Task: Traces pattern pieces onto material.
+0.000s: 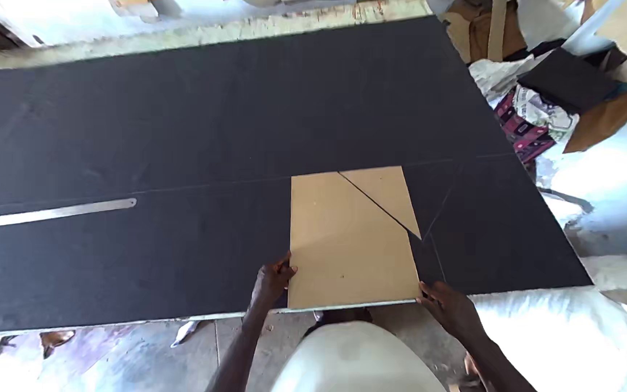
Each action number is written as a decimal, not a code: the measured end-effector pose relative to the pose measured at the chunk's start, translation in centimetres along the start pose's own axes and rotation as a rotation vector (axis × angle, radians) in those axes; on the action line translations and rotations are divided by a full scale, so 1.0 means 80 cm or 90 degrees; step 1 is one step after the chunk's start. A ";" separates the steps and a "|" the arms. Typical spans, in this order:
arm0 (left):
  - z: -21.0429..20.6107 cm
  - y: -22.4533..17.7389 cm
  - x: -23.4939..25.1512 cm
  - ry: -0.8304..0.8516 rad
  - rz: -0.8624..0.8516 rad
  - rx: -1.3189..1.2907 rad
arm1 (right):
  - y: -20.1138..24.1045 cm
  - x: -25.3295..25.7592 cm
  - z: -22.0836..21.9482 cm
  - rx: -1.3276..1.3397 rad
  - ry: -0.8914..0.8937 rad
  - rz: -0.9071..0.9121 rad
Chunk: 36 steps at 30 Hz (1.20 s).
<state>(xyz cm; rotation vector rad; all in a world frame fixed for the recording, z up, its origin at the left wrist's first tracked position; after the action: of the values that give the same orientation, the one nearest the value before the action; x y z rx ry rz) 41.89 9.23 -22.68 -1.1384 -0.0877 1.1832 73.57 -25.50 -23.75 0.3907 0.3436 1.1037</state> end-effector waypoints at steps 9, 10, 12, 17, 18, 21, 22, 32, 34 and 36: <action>0.000 0.005 0.004 -0.016 -0.009 -0.001 | 0.006 0.000 0.005 0.036 -0.034 0.002; 0.000 0.007 0.002 -0.013 -0.016 0.002 | 0.008 -0.001 0.005 0.036 -0.041 0.006; -0.001 0.011 0.001 -0.014 -0.022 0.003 | 0.009 -0.001 0.006 0.031 -0.046 0.013; 0.000 0.013 0.007 -0.033 -0.012 0.005 | 0.016 0.006 0.008 0.021 -0.008 -0.012; 0.001 0.014 0.010 -0.036 -0.007 0.002 | 0.016 0.006 0.008 0.018 0.001 -0.019; 0.001 0.013 0.015 -0.034 -0.004 0.000 | 0.014 0.008 0.008 0.020 0.008 -0.013; 0.001 0.011 0.014 -0.035 -0.004 0.000 | 0.014 0.009 0.008 0.015 0.011 -0.009; 0.008 -0.026 0.006 0.022 0.023 0.080 | 0.004 0.007 0.008 -0.002 -0.009 0.020; 0.008 -0.029 0.007 0.024 0.026 0.094 | 0.004 0.007 0.009 0.002 -0.014 0.022; 0.007 -0.028 0.008 0.023 0.024 0.111 | 0.005 0.007 0.011 -0.009 -0.014 0.025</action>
<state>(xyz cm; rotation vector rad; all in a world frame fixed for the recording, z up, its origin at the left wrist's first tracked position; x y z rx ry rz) 43.35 10.25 -21.08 -1.0109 0.0631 1.1795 73.90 -24.95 -22.84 0.3992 0.3095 1.1387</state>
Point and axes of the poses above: each hand's wrist, its own x-axis towards the middle knuckle, its own z-axis out of the back of the hand, y = z × x, the point moved 3 cm from there along x, towards the middle knuckle, and after that the axes turned 6 degrees about z, right-handed, at the moved point
